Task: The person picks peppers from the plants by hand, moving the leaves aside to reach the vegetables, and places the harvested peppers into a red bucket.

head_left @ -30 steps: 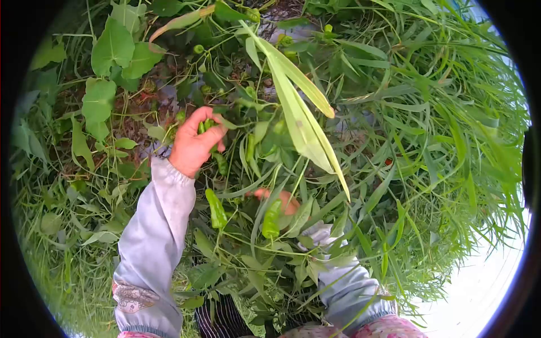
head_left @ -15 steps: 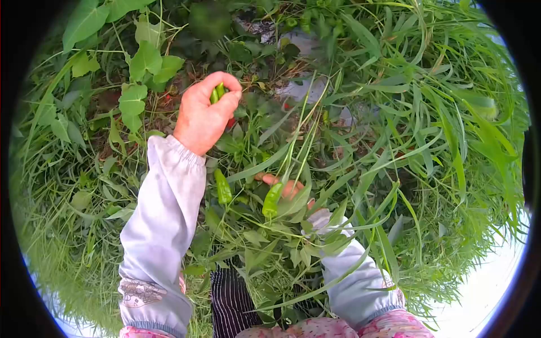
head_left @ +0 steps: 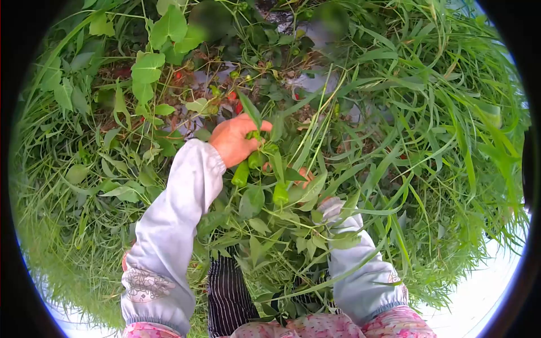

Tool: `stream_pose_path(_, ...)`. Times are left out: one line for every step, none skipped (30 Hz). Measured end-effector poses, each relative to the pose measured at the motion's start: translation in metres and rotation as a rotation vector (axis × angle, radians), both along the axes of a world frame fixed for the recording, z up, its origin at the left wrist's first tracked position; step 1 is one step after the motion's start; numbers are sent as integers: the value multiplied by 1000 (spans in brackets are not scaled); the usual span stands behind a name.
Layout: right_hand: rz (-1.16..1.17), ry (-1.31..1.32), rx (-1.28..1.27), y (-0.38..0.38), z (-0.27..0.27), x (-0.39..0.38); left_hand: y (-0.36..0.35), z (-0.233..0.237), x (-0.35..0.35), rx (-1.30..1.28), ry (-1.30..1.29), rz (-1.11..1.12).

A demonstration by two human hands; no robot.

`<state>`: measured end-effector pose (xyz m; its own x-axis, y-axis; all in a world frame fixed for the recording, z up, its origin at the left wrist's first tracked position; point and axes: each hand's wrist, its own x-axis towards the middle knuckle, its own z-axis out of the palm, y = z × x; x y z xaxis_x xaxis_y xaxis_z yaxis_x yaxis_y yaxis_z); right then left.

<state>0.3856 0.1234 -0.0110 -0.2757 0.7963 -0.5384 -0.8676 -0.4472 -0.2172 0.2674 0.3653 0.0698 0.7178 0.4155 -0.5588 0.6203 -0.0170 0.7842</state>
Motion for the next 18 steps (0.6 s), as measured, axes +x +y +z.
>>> stream_pose_path(26, -70, 15, 5, 6, 2, 3, -6, 4, 11, 4, -152)
stream_pose_path(45, -111, 14, 10, 12, 4, 5, -13, 10, 23, 6, -303)
stream_pose_path(60, -150, 14, 13, 15, 7, 6, -14, 17, 66, 56, -497)
stream_pose_path(67, -169, 2, 17, 18, 8, 2, -12, 21, 101, 56, -581)
stream_pose_path(69, -188, -2, 18, 18, 8, 3, -3, 27, 138, 58, -666)
stream_pose_path(73, -208, -3, 20, 18, 9, 3, 6, 31, 176, 61, -751)
stream_pose_path(76, -225, -1, 22, 19, 10, 4, 9, 34, 200, 128, -839)
stream_pose_path(85, -253, -15, 24, 21, 11, 0, 6, 31, 279, 156, -853)
stream_pose_path(95, -279, -30, 27, 22, 11, -4, 3, 28, 359, 183, -867)
stream_pose_path(113, -321, -47, 31, 26, 12, -8, 2, 26, 443, 209, -882)
stream_pose_path(135, -360, -57, 37, 32, 13, -1, 25, 29, 416, 210, -850)
stream_pose_path(163, -423, -41, 42, 40, 15, 3, 38, 33, 381, 292, -880)
stream_pose_path(184, -518, 69, 48, 46, 16, 5, 50, 37, 344, 376, -909)
stream_pose_path(204, -612, 181, 56, 54, 17, 4, 56, 38, 306, 459, -937)
stream_pose_path(281, -661, 3, 64, 62, 14, -1, 43, 19, 254, 347, -642)
stream_pose_path(197, -561, 16, 57, 51, 11, -4, 58, 28, 176, 547, -517)
stream_pose_path(112, -463, 30, 44, 27, 6, 3, 79, 27, 269, 538, -700)
stream_pose_path(30, -364, 44, 39, 14, 5, 8, 93, 24, 361, 525, -881)
